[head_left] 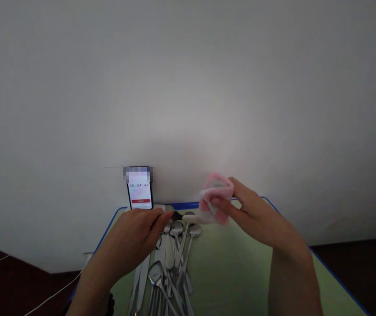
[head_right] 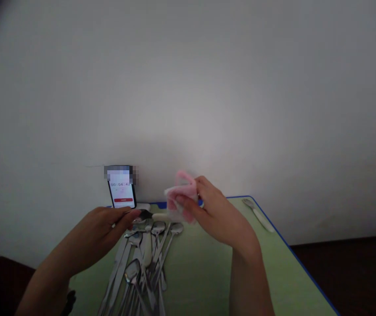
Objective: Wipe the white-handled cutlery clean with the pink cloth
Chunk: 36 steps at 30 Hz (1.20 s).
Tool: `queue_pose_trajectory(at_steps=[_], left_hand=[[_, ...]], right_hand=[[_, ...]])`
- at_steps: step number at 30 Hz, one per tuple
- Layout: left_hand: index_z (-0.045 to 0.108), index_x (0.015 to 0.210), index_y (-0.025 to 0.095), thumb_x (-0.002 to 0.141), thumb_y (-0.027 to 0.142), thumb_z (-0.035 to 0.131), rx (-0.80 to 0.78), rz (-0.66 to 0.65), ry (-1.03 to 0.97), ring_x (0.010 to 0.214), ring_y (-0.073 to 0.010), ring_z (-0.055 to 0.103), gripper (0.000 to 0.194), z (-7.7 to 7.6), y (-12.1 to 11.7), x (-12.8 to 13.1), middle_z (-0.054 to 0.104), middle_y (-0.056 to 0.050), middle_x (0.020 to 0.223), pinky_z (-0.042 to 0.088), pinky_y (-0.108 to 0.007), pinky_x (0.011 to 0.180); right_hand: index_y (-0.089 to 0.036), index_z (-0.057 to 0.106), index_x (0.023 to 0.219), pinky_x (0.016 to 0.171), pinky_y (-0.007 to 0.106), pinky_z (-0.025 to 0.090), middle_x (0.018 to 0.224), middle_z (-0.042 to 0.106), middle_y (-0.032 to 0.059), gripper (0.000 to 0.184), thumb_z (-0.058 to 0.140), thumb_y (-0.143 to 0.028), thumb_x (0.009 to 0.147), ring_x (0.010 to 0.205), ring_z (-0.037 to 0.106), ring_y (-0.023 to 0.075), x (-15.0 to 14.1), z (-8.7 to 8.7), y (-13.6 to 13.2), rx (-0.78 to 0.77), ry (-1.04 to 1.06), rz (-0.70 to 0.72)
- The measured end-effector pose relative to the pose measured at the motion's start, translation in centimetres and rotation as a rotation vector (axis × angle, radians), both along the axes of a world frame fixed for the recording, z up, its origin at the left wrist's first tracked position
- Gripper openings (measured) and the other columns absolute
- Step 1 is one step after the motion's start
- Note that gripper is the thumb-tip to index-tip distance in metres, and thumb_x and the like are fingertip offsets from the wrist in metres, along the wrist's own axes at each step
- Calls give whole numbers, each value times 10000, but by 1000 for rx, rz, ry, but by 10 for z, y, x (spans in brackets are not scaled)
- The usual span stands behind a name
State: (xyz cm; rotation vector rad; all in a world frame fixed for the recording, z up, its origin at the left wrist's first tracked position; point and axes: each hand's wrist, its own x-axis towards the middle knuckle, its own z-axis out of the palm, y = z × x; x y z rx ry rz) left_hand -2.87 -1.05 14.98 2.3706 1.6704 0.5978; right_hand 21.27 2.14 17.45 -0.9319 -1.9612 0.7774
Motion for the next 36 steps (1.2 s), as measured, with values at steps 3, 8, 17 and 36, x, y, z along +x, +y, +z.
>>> queue_pose_trajectory(at_steps=[3, 8, 17, 36], left_hand=[[603, 698, 205, 910, 409, 315, -24, -11, 55, 586, -146, 580, 412, 0, 0, 3, 625, -10, 611, 362, -227, 594], [564, 683, 195, 925, 415, 287, -23, -38, 76, 579, -138, 565, 428, 1, 0, 5, 619, -4, 619, 331, -234, 567], [568, 704, 182, 934, 392, 294, 89, -73, 38, 584, -126, 544, 415, -1, 0, 4, 600, 4, 611, 342, -240, 592], [543, 631, 172, 934, 332, 339, 179, -222, 35, 507, -100, 470, 399, 1, -3, 3, 527, 21, 527, 305, -236, 539]], right_hand=[[-236, 666, 898, 724, 259, 408, 847, 589, 28, 198, 521, -349, 826, 783, 539, 149, -12, -3, -2, 20, -270, 75], [-219, 609, 1058, 755, 261, 409, 982, 626, 48, 286, 573, -330, 797, 860, 556, 160, -24, -7, 0, 0, -345, 111], [-190, 600, 990, 654, 236, 369, 905, 642, 39, 234, 489, -332, 841, 760, 549, 142, -29, -7, -2, -75, -523, 210], [-167, 572, 856, 553, 214, 327, 737, 616, 14, 302, 432, -435, 849, 618, 504, 111, -26, -4, 5, -175, -595, 377]])
